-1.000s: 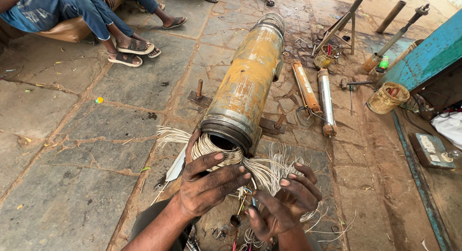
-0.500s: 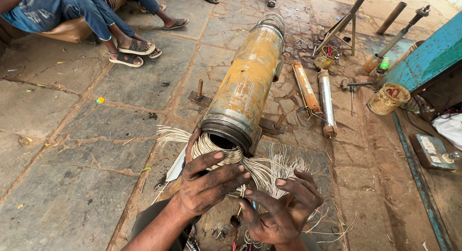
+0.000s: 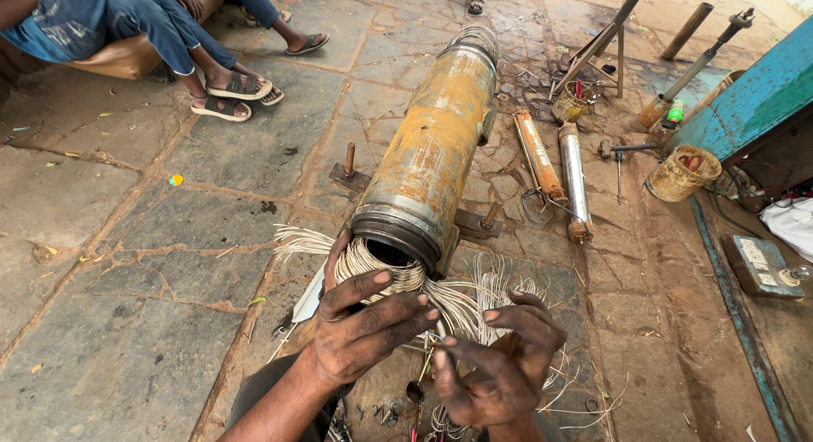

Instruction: The person sits on the ground in front of a large yellow drum mounted on a stand and winds white wire around its open end, feeding wire by hand and using pliers to grip and pull the wire tight. They repeatedly turn and press the coiled wire to build up an even wrap around the drum rim.

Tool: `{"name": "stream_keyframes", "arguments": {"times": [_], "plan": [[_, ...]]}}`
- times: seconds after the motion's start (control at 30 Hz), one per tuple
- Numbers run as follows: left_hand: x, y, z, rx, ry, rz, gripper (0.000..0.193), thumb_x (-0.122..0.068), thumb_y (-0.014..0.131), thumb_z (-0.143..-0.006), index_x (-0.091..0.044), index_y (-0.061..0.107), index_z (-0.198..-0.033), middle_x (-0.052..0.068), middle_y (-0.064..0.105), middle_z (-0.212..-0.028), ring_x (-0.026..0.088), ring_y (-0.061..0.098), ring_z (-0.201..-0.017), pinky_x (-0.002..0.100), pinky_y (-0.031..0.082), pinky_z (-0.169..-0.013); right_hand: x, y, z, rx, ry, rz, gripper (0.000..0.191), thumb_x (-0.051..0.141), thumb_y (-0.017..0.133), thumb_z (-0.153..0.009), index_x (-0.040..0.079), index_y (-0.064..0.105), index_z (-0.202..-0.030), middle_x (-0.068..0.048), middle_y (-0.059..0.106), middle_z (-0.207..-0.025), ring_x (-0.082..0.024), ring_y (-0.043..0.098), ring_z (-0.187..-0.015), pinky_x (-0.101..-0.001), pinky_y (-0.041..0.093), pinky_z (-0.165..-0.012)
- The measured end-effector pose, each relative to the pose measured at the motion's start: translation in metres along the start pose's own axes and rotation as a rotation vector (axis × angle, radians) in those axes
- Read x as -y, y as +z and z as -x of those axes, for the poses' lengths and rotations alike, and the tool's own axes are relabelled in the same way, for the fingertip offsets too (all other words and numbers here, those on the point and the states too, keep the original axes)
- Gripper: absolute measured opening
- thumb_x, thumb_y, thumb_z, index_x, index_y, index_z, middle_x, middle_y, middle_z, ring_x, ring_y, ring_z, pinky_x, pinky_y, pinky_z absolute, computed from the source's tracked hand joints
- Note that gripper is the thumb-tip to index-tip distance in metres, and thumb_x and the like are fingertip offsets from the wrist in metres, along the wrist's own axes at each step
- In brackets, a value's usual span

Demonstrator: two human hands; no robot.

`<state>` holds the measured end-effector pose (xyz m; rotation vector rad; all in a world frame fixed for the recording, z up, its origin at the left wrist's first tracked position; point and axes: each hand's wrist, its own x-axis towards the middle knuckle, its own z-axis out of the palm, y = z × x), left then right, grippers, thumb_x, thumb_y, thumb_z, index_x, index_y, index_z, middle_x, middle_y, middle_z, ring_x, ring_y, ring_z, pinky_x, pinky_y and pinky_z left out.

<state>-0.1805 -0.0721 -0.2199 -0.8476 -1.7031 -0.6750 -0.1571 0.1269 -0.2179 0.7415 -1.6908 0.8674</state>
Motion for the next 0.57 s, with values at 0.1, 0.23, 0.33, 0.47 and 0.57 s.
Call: {"name": "stream_keyframes", "arguments": {"times": [0.1,0.23,0.33,0.47,0.57], "plan": [[0.0,0.003,0.002,0.001,-0.01,-0.012,0.022,-0.032,0.08,-0.084,-0.035,0.081,-0.105,-0.021,0.069,-0.117,0.013,0.043,-0.139,0.069,0.031,-0.124,-0.004,-0.004,-0.011,0.003,-0.036,0.078,0.013,0.024,0.074,-0.082,0.015,0.069,-0.089,-0.007,0.053,-0.119,-0.021,0.045,-0.119,-0.0434,0.047,-0.099],[-0.001,0.008,0.008,0.025,-0.032,-0.022,0.024,-0.037,0.08,-0.082,-0.034,0.081,-0.106,-0.019,0.07,-0.116,0.014,0.044,-0.136,0.067,0.03,-0.122,0.011,-0.007,-0.024,0.075,0.099,0.009,0.013,0.016,0.076,-0.079,0.01,0.068,-0.087,-0.011,0.062,-0.117,-0.025,0.06,-0.113,-0.0434,0.053,-0.095],[-0.003,0.01,0.017,-0.003,0.0,-0.06,0.022,-0.031,0.08,-0.087,-0.032,0.082,-0.109,-0.015,0.068,-0.118,0.018,0.042,-0.136,0.063,0.032,-0.125,0.029,-0.028,-0.03,0.199,0.215,-0.119,0.015,0.011,0.077,-0.079,0.007,0.07,-0.093,-0.017,0.067,-0.118,-0.033,0.065,-0.114,-0.0449,0.054,-0.097],[0.002,-0.003,0.043,0.461,-0.131,-0.179,0.044,-0.035,0.083,-0.074,-0.02,0.077,-0.115,0.004,0.07,-0.127,0.02,0.053,-0.132,0.056,0.037,-0.12,0.046,-0.095,-0.003,0.132,0.172,0.082,0.027,0.01,0.078,-0.079,0.006,0.065,-0.103,-0.016,0.067,-0.118,-0.033,0.064,-0.113,-0.0481,0.051,-0.104],[-0.063,0.069,0.05,0.944,-0.268,-0.295,0.083,-0.063,0.081,-0.06,-0.016,0.067,-0.127,0.011,0.061,-0.14,0.032,0.05,-0.133,0.057,0.032,-0.121,0.051,-0.174,0.062,0.196,0.373,0.296,0.032,0.008,0.079,-0.086,0.006,0.063,-0.114,-0.016,0.069,-0.121,-0.032,0.068,-0.112,-0.0457,0.054,-0.101]]}}
